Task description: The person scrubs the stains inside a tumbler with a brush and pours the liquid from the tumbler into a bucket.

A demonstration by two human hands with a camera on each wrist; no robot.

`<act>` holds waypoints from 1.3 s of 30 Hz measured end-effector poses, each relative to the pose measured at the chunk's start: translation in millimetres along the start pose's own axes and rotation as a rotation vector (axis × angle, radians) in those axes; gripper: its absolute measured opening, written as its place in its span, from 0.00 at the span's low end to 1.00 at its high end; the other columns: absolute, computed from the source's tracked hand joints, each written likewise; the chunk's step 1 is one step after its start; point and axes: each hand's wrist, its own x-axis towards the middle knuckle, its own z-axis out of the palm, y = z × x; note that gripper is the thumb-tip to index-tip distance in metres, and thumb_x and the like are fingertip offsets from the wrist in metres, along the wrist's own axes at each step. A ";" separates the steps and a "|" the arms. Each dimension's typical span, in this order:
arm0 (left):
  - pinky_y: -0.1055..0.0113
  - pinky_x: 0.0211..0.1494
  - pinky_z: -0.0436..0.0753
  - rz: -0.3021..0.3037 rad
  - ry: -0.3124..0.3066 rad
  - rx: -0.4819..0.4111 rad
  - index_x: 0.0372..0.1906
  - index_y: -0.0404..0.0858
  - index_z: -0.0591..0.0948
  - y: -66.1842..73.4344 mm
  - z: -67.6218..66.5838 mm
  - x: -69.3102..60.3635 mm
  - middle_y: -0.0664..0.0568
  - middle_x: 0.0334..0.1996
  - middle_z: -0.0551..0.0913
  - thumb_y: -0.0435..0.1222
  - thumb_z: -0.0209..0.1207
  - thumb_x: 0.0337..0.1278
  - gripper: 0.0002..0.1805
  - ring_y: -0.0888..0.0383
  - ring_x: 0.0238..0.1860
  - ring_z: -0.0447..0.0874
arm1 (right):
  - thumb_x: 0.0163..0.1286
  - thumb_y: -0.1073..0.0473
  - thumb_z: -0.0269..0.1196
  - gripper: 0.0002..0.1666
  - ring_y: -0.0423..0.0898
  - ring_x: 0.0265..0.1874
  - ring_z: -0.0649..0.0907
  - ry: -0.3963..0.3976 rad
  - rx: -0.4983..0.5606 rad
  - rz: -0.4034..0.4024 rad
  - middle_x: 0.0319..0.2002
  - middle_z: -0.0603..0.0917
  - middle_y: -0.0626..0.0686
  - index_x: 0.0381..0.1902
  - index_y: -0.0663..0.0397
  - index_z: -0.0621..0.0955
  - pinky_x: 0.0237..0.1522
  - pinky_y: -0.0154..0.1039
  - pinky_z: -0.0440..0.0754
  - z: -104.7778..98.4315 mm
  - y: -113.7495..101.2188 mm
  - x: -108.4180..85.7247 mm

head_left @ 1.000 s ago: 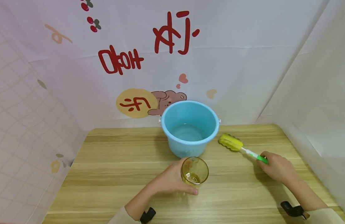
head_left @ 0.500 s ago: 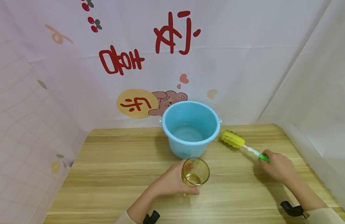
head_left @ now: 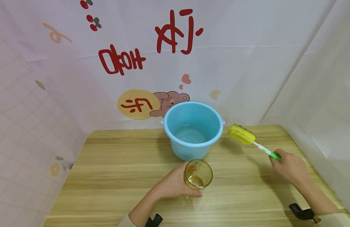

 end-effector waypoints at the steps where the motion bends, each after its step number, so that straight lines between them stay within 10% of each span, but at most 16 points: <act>1: 0.61 0.68 0.77 0.000 0.001 0.000 0.72 0.56 0.70 0.1 -0.1 -0.3 0.59 0.61 0.80 0.46 0.85 0.42 0.50 0.59 0.62 0.80 | 0.73 0.63 0.60 0.10 0.43 0.15 0.64 0.016 -0.006 -0.012 0.17 0.68 0.45 0.41 0.67 0.83 0.16 0.38 0.61 -0.9 0.0 0.5; 13: 0.63 0.68 0.77 -0.017 -0.011 -0.033 0.73 0.56 0.70 1.4 -1.4 -0.8 0.58 0.61 0.80 0.45 0.85 0.43 0.50 0.57 0.62 0.80 | 0.66 0.65 0.66 0.11 0.37 0.13 0.59 0.224 -0.017 -0.112 0.14 0.64 0.41 0.26 0.54 0.76 0.15 0.35 0.57 -18.5 -7.1 5.9; 39: 0.61 0.71 0.74 -0.025 -0.037 -0.047 0.74 0.56 0.68 2.4 -3.3 -1.3 0.57 0.63 0.79 0.43 0.84 0.44 0.51 0.58 0.65 0.78 | 0.62 0.65 0.65 0.23 0.33 0.13 0.55 0.336 0.007 -0.208 0.13 0.59 0.37 0.17 0.42 0.66 0.15 0.31 0.52 -45.1 -37.3 14.5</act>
